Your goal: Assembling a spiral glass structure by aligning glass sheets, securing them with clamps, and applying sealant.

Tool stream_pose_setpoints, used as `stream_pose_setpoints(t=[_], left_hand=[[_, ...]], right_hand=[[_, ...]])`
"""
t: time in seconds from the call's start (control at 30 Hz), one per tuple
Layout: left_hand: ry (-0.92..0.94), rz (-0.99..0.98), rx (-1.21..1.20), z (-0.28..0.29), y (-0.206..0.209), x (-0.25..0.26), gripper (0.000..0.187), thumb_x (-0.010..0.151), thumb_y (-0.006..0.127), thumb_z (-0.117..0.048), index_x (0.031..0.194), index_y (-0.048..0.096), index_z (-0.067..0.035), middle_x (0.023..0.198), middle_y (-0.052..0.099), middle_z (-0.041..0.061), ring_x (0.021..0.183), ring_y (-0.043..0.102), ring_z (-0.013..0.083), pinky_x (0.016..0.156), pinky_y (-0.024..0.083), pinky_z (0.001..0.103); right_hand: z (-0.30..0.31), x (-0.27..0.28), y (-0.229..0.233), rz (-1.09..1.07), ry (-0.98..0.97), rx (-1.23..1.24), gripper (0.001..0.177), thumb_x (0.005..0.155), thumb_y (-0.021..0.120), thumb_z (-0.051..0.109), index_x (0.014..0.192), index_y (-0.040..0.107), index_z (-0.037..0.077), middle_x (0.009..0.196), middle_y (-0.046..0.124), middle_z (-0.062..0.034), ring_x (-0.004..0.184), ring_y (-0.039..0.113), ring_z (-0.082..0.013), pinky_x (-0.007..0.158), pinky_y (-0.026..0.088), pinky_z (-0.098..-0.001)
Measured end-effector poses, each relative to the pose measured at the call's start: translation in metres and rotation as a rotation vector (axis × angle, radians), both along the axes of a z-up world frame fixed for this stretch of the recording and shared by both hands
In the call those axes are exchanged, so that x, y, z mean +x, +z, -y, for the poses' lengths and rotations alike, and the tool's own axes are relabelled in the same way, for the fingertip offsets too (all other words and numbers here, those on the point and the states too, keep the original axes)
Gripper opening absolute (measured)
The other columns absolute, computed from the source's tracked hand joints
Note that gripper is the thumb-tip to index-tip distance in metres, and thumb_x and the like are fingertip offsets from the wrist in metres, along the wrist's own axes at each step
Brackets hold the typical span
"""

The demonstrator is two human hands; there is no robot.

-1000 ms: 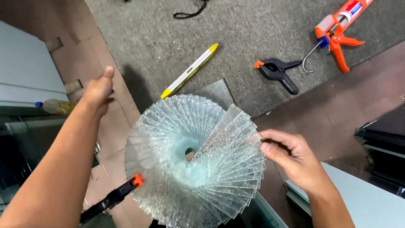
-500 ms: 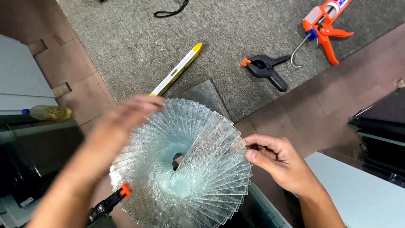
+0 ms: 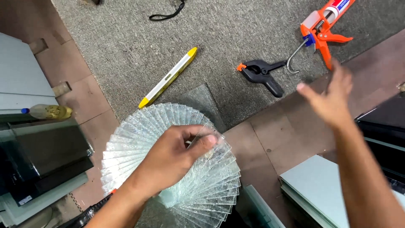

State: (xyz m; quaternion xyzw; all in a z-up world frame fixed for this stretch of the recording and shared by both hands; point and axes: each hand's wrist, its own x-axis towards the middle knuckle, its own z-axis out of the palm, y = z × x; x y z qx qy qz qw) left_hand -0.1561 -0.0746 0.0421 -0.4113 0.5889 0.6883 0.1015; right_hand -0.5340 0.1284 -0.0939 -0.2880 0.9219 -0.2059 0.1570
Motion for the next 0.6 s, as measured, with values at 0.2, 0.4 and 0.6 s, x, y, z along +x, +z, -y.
stream_pose_setpoints(t=[0.2, 0.4, 0.6], left_hand=[[0.110, -0.080, 0.045, 0.004, -0.013, 0.008, 0.039, 0.098, 0.068, -0.041, 0.108, 0.095, -0.016, 0.144, 0.079, -0.002, 0.146, 0.070, 0.0146, 0.125, 0.046, 0.038], [0.206, -0.128, 0.068, 0.006, -0.017, 0.010, 0.036, 0.098, 0.069, -0.041, 0.096, 0.091, -0.012, 0.149, 0.081, -0.002, 0.145, 0.070, 0.0137, 0.125, 0.040, 0.043], [0.248, -0.182, 0.117, 0.003, -0.017, 0.013, 0.033, 0.098, 0.071, -0.038, 0.092, 0.091, -0.012, 0.147, 0.081, 0.001, 0.145, 0.069, 0.0160, 0.122, 0.042, 0.044]], right_hand=[[0.027, -0.074, -0.017, 0.020, -0.044, 0.382, 0.129, 0.077, 0.077, 0.033, 0.180, 0.000, 0.019, 0.182, -0.008, -0.0150, 0.166, -0.003, -0.0453, 0.136, 0.013, -0.0673], [0.029, -0.128, -0.069, -0.074, 0.045, 0.357, 0.110, 0.077, 0.078, 0.032, 0.174, 0.030, 0.009, 0.164, 0.026, -0.0303, 0.146, 0.025, -0.0599, 0.125, 0.023, -0.0614], [0.006, -0.197, -0.121, -0.614, 0.084, 0.318, 0.055, 0.085, 0.094, 0.036, 0.126, 0.067, 0.009, 0.134, 0.053, -0.0252, 0.118, 0.055, -0.0530, 0.092, 0.052, -0.0623]])
